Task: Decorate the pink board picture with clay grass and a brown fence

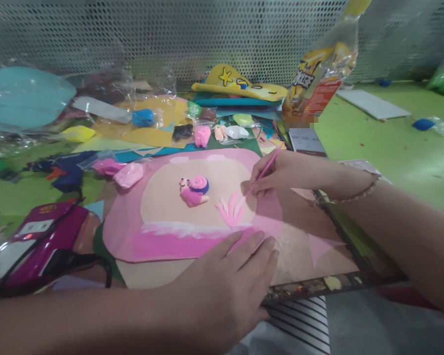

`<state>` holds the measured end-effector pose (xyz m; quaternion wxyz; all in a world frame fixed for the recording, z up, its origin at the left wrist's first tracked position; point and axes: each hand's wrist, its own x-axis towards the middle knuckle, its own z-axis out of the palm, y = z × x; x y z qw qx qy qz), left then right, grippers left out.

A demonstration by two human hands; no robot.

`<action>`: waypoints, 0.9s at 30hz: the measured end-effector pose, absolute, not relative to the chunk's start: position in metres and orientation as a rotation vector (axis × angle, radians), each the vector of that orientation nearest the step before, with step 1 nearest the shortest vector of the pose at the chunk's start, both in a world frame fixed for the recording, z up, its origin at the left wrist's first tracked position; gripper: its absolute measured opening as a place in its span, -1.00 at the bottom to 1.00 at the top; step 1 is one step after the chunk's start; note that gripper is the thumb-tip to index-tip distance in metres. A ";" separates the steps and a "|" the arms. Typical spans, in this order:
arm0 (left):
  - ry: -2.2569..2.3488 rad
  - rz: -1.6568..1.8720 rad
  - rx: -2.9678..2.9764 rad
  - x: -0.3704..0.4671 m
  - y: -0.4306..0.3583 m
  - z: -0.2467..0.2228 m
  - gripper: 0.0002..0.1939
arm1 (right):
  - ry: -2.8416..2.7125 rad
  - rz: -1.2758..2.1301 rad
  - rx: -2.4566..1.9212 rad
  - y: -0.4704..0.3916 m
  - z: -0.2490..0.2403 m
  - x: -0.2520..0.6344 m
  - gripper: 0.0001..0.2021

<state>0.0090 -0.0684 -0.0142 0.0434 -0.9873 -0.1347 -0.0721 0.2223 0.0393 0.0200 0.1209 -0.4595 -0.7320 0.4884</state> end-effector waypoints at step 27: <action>-1.011 -0.150 -3.017 0.015 -0.029 -0.006 -0.15 | -1.737 1.315 -1.344 0.037 0.021 0.207 -0.87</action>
